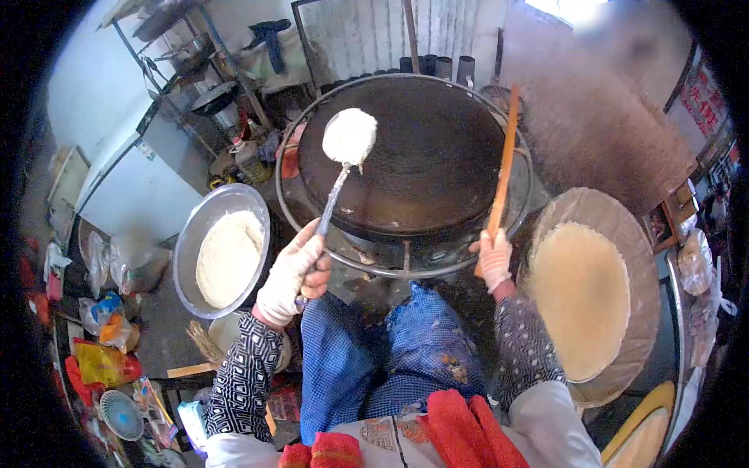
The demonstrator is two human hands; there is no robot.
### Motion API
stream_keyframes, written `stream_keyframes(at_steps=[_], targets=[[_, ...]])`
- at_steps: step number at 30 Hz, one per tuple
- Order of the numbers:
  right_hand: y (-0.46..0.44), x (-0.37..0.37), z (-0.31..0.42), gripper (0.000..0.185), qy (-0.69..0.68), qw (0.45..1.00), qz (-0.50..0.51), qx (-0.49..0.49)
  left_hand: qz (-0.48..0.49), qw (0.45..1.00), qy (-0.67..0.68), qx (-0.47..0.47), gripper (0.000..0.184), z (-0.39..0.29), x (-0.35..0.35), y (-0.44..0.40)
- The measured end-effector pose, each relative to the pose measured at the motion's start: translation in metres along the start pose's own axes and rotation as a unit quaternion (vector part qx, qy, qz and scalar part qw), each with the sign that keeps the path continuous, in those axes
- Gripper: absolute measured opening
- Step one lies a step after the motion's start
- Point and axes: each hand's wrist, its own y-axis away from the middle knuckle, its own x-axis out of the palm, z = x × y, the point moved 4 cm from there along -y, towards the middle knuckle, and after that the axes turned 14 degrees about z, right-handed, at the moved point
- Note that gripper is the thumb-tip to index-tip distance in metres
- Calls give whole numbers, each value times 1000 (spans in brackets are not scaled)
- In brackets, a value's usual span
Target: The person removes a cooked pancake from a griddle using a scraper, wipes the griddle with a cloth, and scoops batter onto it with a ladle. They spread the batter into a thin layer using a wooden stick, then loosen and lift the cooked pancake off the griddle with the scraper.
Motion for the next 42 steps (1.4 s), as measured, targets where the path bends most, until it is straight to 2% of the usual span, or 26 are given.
stream_keyframes(at_steps=[1,3,5,6,8,9,12,14,15,18,22,24,27,30,31,32,34,35,37,38,39,40,42], targets=[[16,4,15,23,-76,996,43,20,13,999,-50,-1,59,7,-3,-4],[33,26,5,20,-57,995,-10,-87,6,981,-193,-11,65,15,-7,-8],[23,31,1,18,-12,996,-15,-91,-11,936,-352,-22,60,27,-24,-15],[21,36,-4,17,9,996,-17,-89,-14,837,-531,129,58,37,-45,-30],[5,56,-39,20,69,992,-71,-79,-36,635,-727,259,59,53,-72,-42],[-2,52,-46,21,74,991,-79,-80,-71,609,-781,117,61,53,-73,-41],[-22,34,-61,24,91,990,-80,-71,-57,505,-860,56,60,62,-86,-61],[-29,20,-60,28,62,998,-17,21,-40,439,-898,6,60,65,-94,-72],[-32,17,-62,33,44,997,15,67,-48,464,-884,8,60,67,-99,-78],[-38,18,-77,34,30,997,-18,71,-59,525,-849,-6,62,70,-104,-89],[-44,22,-88,36,-27,994,-32,99,-55,542,-836,68,58,66,-82,-81],[-40,11,-68,37,10,996,-24,86,-68,536,-834,110,56,67,-76,-70],[-35,6,-53,38,26,996,-48,76,-66,589,-800,86,52,79,-90,-64],[-40,9,-61,35,183,977,-104,-37,-64,582,-801,129,54,78,-83,-59],[-39,7,-57,34,117,989,-95,-14,-71,578,-803,128,56,76,-77,-55],[-37,5,-54,33,51,995,-84,9,-85,616,-763,177,58,73,-72,-51],[-36,2,-43,26,-113,993,-1,24,-110,682,-671,271,60,66,-63,-43],[-32,-2,-31,20,-209,975,73,17,-126,772,-567,259,60,59,-52,-37],[-21,-8,-8,15,-405,912,51,19,-162,846,-423,281,57,49,-50,-23],[-16,-12,-4,15,-415,904,94,41,-206,855,-400,258,57,48,-62,-11],[-7,-18,-4,15,-425,893,134,62,-218,886,-320,256,56,49,-72,4],[2,-23,-2,14,-434,881,172,81,-292,875,-319,216,59,51,-100,16],[24,-22,20,19,-321,912,212,140,-347,866,-327,152,69,59,-163,54]])
